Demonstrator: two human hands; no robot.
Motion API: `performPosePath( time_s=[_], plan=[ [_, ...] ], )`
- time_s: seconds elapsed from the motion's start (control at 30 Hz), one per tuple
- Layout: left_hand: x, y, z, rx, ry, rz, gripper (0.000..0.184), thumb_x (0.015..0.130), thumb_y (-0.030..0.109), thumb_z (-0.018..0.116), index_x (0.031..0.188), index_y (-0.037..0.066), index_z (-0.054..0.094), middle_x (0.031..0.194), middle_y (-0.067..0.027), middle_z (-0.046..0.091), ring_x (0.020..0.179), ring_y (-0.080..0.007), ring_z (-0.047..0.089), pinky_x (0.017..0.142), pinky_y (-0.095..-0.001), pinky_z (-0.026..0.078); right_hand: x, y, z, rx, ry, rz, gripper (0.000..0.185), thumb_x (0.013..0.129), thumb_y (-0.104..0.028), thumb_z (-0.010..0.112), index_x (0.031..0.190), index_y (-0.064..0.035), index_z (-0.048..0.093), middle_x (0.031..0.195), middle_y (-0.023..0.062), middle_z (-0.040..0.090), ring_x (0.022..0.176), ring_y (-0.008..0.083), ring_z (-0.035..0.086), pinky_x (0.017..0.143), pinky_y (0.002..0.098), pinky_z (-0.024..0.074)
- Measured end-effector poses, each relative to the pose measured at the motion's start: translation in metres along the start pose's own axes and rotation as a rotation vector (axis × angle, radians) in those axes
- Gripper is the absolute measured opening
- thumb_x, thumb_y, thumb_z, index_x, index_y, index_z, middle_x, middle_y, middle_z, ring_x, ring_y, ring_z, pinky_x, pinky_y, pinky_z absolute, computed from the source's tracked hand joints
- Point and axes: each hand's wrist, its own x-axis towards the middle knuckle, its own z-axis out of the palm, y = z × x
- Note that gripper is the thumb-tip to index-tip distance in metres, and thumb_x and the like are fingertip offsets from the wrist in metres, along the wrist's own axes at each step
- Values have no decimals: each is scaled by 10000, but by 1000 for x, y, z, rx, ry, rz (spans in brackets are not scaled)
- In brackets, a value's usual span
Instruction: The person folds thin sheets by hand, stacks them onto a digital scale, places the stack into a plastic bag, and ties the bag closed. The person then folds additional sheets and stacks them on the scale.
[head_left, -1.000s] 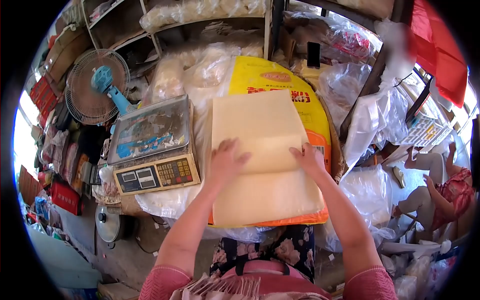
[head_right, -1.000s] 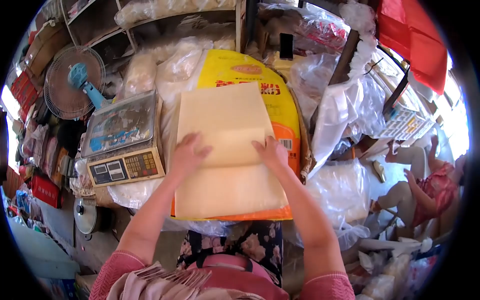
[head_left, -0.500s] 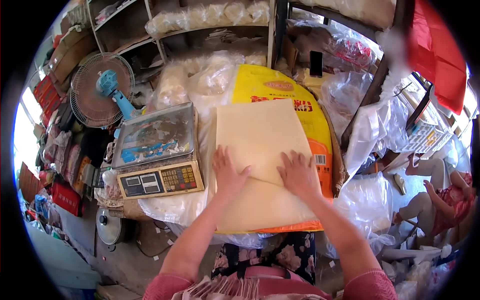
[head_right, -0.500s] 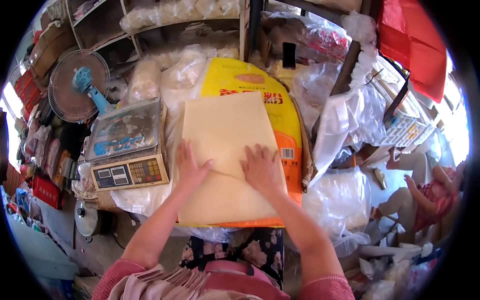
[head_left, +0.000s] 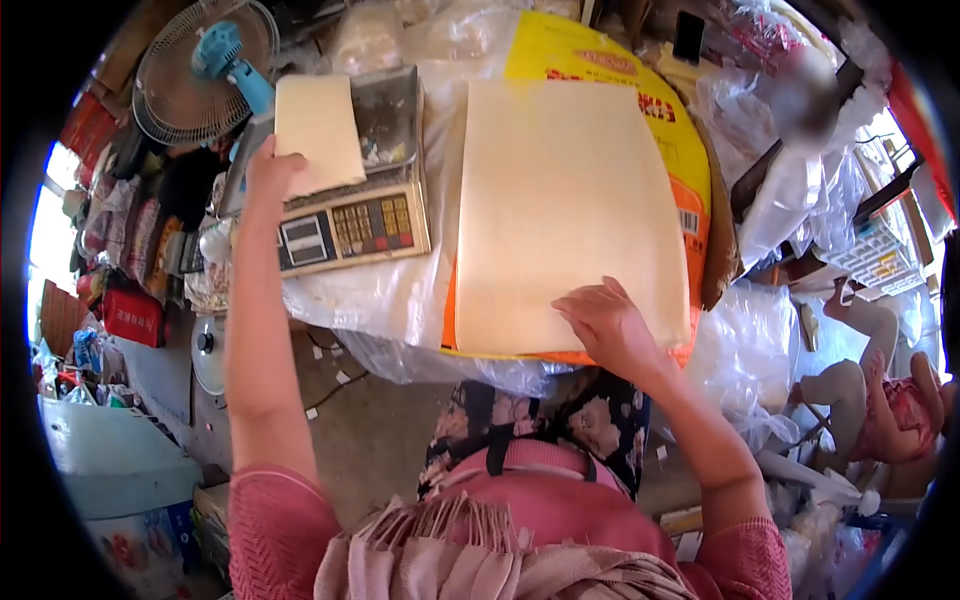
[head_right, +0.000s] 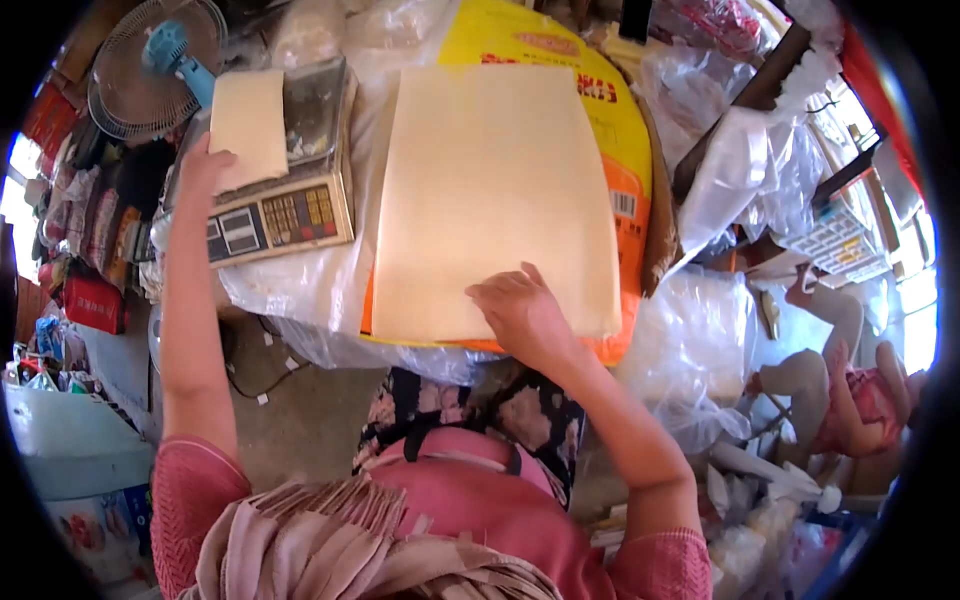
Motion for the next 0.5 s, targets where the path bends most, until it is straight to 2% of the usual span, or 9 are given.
performPosePath(
  time_s=[0.1, 0.13, 0.23, 0.33, 0.43, 0.5],
  plan=[
    [11, -23, 19, 980, 220, 40, 530, 810, 170, 520, 1314, 27, 444, 1386, -186, 426, 1247, -254, 455, 976, -470, 396, 5, -11, 16, -58, -53, -101, 158, 813, -112, 642, 967, -82, 654, 911, 51, 630, 948, 226, 603, 991, 513, 372],
    [8, -21, 21, 971, -82, -86, 574, 823, 258, 477, 1355, 54, 412, 1490, -176, 262, 1380, -296, 239, 1080, -505, 247, 8, -15, 22, -87, -68, -146, 156, 808, -121, 648, 960, -91, 655, 894, 42, 625, 946, 214, 602, 998, 517, 367],
    [-4, -17, 29, 881, 111, 18, 580, 814, 221, 489, 1363, 53, 402, 1464, -175, 311, 1368, -350, 254, 1092, -515, 223, 19, -25, 35, -163, -112, -247, 159, 791, -158, 665, 940, -105, 647, 837, 27, 590, 909, 201, 590, 1016, 537, 349],
    [-21, -13, 29, 860, 375, 299, 579, 799, 154, 520, 1357, 49, 405, 1441, -177, 338, 1366, -378, 243, 1101, -487, 221, 29, -33, 42, -251, -152, -321, 157, 777, -165, 672, 907, -92, 623, 824, 39, 571, 878, 219, 577, 1019, 547, 339],
    [-71, 15, 49, 665, 442, 582, 567, 779, 62, 545, 1334, 41, 429, 1416, -179, 366, 1362, -370, 257, 1104, -459, 236, 30, -37, 48, -316, -178, -339, 163, 761, -178, 681, 868, -87, 597, 806, 45, 554, 865, 223, 566, 1023, 553, 328],
    [-110, 30, 68, 542, 380, 627, 566, 765, 28, 557, 1320, 39, 444, 1408, -176, 377, 1351, -369, 279, 1102, -446, 248, 32, -40, 46, -273, -152, -324, 165, 757, -189, 680, 842, -89, 581, 799, 48, 546, 870, 221, 562, 1028, 554, 321]
  ],
)
